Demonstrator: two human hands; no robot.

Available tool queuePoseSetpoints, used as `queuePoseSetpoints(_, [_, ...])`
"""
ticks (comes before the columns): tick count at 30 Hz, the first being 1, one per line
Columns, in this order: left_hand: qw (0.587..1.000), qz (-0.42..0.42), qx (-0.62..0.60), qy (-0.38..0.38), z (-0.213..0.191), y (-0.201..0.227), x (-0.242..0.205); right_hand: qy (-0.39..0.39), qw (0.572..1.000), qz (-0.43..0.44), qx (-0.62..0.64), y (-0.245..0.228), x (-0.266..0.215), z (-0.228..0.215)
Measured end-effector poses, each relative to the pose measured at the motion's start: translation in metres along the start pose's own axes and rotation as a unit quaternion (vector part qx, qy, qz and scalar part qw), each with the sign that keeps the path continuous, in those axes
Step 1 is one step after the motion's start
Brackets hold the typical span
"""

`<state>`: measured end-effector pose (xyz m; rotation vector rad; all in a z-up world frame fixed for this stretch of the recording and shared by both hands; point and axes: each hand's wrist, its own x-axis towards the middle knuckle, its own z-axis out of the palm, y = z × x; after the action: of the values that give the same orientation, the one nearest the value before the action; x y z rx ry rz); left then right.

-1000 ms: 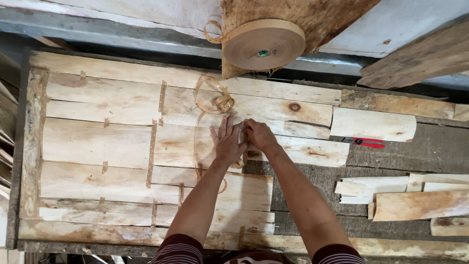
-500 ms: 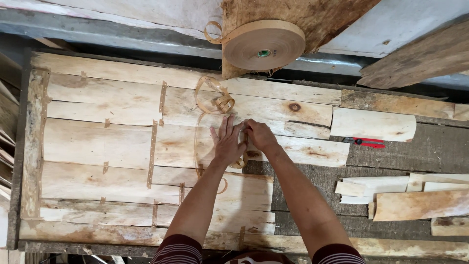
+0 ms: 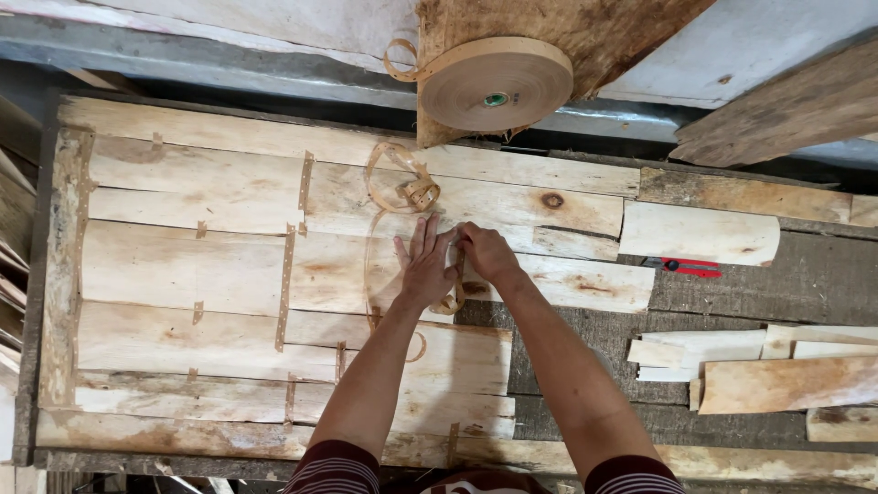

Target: Gluing and aligning thin wood bark strips onto a flat surface

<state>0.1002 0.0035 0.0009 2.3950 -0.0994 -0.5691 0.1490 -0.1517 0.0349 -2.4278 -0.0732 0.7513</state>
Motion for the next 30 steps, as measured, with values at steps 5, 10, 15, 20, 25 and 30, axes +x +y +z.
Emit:
queuePoseSetpoints(5, [1.000,0.006,0.004,0.007,0.002,-0.003,0.001,0.000,1.000,-0.002,-0.005,0.001,0.001,0.000])
queuePoseSetpoints(10, [1.000,0.003,-0.011,0.000,0.002,-0.003,0.001,0.003,1.000,0.003,-0.008,0.000,0.000,0.001])
queuePoseSetpoints(15, [1.000,-0.001,-0.002,-0.005,-0.001,-0.002,0.001,0.007,1.000,0.006,-0.003,-0.003,0.000,0.000])
queuePoseSetpoints(20, [1.000,0.008,-0.004,0.003,0.001,-0.004,0.001,0.019,1.000,-0.014,-0.011,0.002,0.002,0.004])
queuePoseSetpoints(25, [1.000,0.011,-0.004,0.007,0.000,-0.003,-0.001,0.023,1.000,-0.008,-0.015,0.000,0.001,0.005])
queuePoseSetpoints(30, [1.000,0.001,0.004,-0.022,-0.004,0.001,0.001,0.041,0.999,0.012,-0.016,0.008,0.008,0.011])
